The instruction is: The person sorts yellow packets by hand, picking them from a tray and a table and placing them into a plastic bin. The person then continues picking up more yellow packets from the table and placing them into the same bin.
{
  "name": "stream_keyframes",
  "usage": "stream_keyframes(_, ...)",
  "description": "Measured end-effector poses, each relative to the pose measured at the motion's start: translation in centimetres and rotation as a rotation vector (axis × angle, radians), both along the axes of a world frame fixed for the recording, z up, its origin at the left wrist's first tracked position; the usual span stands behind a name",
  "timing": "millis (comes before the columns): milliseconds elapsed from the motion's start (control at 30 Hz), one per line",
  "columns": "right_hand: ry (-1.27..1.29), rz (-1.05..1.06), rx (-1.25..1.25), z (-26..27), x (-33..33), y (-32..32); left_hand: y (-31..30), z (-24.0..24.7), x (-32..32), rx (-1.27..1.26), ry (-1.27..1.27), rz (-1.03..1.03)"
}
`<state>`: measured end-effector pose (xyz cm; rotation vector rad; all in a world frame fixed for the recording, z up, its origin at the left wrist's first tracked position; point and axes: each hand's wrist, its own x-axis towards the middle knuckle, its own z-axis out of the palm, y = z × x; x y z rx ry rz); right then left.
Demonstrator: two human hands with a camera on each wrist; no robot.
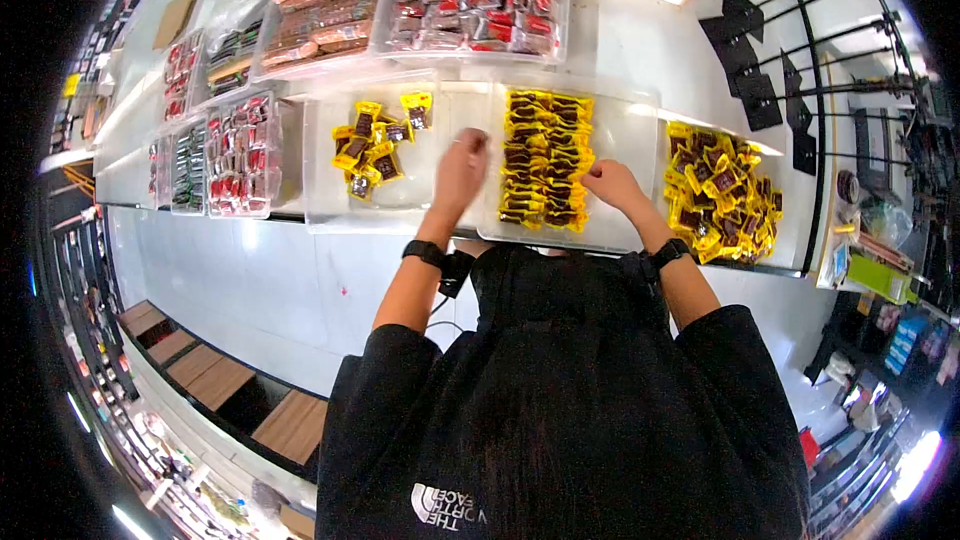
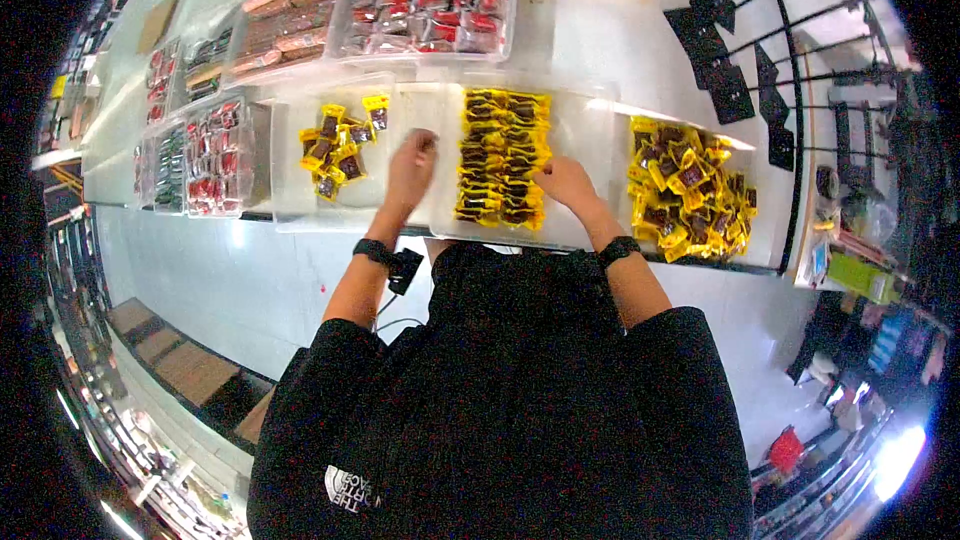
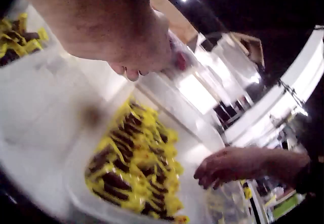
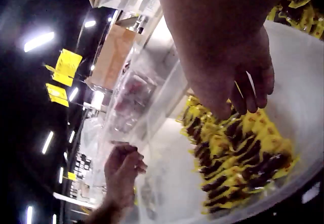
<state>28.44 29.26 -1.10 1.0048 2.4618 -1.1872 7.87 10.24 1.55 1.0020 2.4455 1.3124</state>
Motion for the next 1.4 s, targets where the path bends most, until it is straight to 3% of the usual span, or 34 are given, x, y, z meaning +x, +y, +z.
stream_keyframes(33, 0.018, -0.014, 0.017, 0.5, -1.6, -0.1, -0.7, -0.4, -2.4, -0.005, 0.167, 0.119)
stream_keyframes(100, 0.136, -0.018, -0.019, 0.5, -4.3, -1.2, -2.8, -2.7, -6.7, 0.116, 0.110, 0.311)
stream_keyframes(133, 0.249, -0.035, -0.058, 1.0, -5.9, -1.6, -3.2, -1.5, -7.4, 0.021, 0.070, 0.364)
stream_keyframes(233, 0.288, 0.117, -0.151, 3.0, -8.6, -3.2, -5.0, -6.9, -11.6, -0.277, 0.082, 0.339)
stream_keyframes(367, 0.238, 0.217, -0.145, 3.4, -8.3, -3.7, -3.8, -11.5, -13.6, -0.231, -0.176, 0.228)
stream_keyframes(400, 0.235, 0.229, -0.092, 2.8, -7.6, -3.5, -3.6, -14.9, -14.7, -0.284, 0.041, 0.224)
stream_keyframes(467, 0.146, 0.150, -0.075, 2.0, -5.7, -2.8, -2.2, -13.6, -14.3, -0.359, 0.153, 0.199)
stream_keyframes(533, 0.112, 0.092, -0.107, 2.0, -3.4, -1.7, -1.1, -13.8, -15.0, -0.671, 0.031, 0.183)
stream_keyframes(600, 0.050, 0.065, -0.078, 1.2, -1.3, -0.6, -1.0, -13.7, -14.5, -0.705, 0.084, 0.258)
stream_keyframes(667, -0.039, -0.106, -0.141, 1.8, 0.3, -0.3, -0.7, -12.2, -13.9, -0.739, 0.122, 0.298)
stream_keyframes(733, -0.022, -0.172, -0.131, 0.8, 1.7, -0.1, -1.5, -11.5, -13.1, -0.682, 0.196, 0.261)
stream_keyframes(833, 0.101, -0.242, -0.148, 0.4, 2.2, -0.1, -2.0, -8.8, -11.0, -0.321, 0.100, 0.324)
stream_keyframes(867, 0.128, -0.281, -0.173, 0.6, 2.0, -0.1, -1.5, -7.3, -10.3, -0.324, 0.115, 0.320)
stream_keyframes(933, 0.166, -0.325, -0.207, 0.4, 1.7, -0.1, -0.6, -4.4, -9.1, 0.016, 0.131, 0.313)
stream_keyframes(967, 0.222, -0.376, -0.298, 0.2, 1.4, 0.0, 0.4, -1.8, -8.4, -0.145, 0.067, 0.262)
stream_keyframes(1000, 0.279, -0.424, -0.390, 0.1, 1.2, 0.0, 1.8, -0.6, -7.2, 0.005, 0.126, 0.185)
stream_keyframes(1033, 0.292, -0.425, -0.399, 0.8, 0.8, -0.2, 3.4, 1.5, -5.6, 0.000, 0.184, 0.054)
stream_keyframes(1067, 0.337, -0.554, -0.604, 2.3, 0.3, -0.3, 5.2, 3.6, -3.8, -0.004, 0.241, -0.077)
stream_keyframes(1100, 0.379, -0.680, -0.812, 3.1, 0.0, -0.5, 6.8, 4.5, -2.2, -0.020, 0.231, -0.235)
stream_keyframes(1133, 0.390, -0.683, -0.822, 3.0, -0.1, -0.7, 8.3, 5.0, -0.6, -0.038, 0.217, -0.395)
stream_keyframes(1200, 0.631, -0.836, -1.221, 2.8, -0.2, -0.9, 11.5, 3.6, 2.7, -0.022, 0.241, -0.608)
stream_keyframes(1267, 0.673, -0.908, -1.275, 2.4, 0.1, -0.4, 14.0, 2.8, 5.7, -0.221, 0.215, -0.786)
stream_keyframes(1333, 0.705, -0.988, -1.324, 1.2, 0.7, 0.3, 15.5, 0.7, 8.1, -0.187, 0.170, -0.801)
stream_keyframes(1400, 0.570, -1.230, -1.217, -0.4, 1.0, 1.4, 16.4, -1.9, 9.6, -0.151, 0.119, -0.810)
